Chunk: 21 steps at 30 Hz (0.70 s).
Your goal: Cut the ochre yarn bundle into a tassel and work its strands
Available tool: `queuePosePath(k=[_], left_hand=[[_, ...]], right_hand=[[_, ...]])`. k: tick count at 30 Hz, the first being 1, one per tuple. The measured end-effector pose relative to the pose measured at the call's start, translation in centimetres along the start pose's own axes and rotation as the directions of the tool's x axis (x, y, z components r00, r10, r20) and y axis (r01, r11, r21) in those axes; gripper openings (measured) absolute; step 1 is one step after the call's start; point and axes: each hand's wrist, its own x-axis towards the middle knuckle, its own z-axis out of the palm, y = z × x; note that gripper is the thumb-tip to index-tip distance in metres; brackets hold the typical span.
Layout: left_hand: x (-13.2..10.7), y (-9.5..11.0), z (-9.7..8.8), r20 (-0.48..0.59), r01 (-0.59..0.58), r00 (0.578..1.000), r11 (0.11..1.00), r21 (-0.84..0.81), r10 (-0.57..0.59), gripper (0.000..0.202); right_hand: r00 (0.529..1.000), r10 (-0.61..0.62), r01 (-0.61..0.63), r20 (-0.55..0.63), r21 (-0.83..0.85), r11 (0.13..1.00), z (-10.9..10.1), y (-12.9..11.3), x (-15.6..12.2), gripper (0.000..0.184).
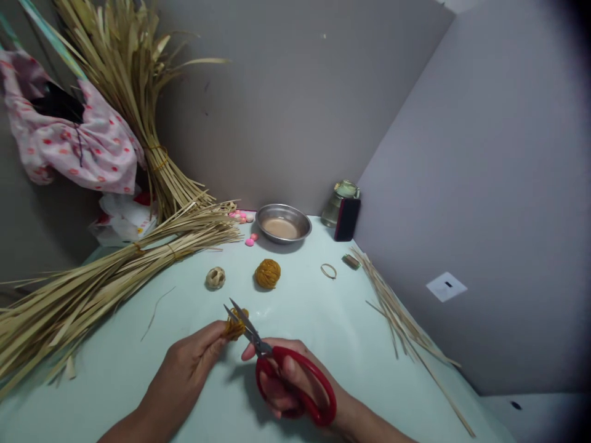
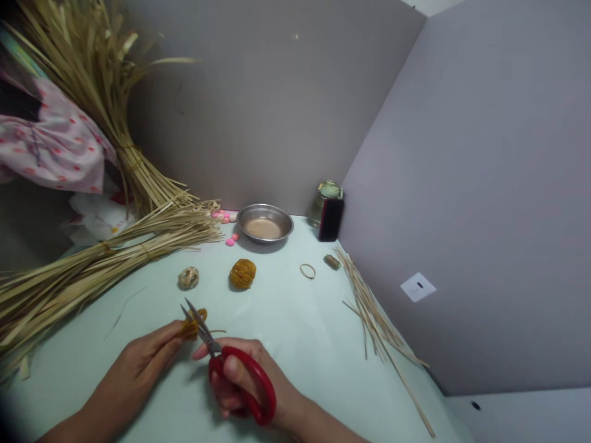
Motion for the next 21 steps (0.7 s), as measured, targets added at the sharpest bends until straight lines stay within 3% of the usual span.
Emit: queuePosePath(k=[8,15,21], left_hand=[[-0.3,0.7,0.9,-0.038,-0.174,0.984,0.984,0.037,0.176,0.03],[0.0,0.8,0.3,-0.112,-0.173,0.977,0.983,0.068,0.18,0.026],[-0.2,0.8,0.6,-0.047,-0.128,0.99,0.991,0.04,0.13,0.028]], right_hand=[[1.0,0.009,-0.01,0.01,0.126,0.992,-0.3,0.6,0.2,0.061],[0.998,0.061,-0.061,-0.003,0.048,0.997,0.1,-0.3,-0.2,0.065],[0.996,0.079,-0.078,-0.043,0.022,0.997,0.3,-0.5,-0.1,0.065]])
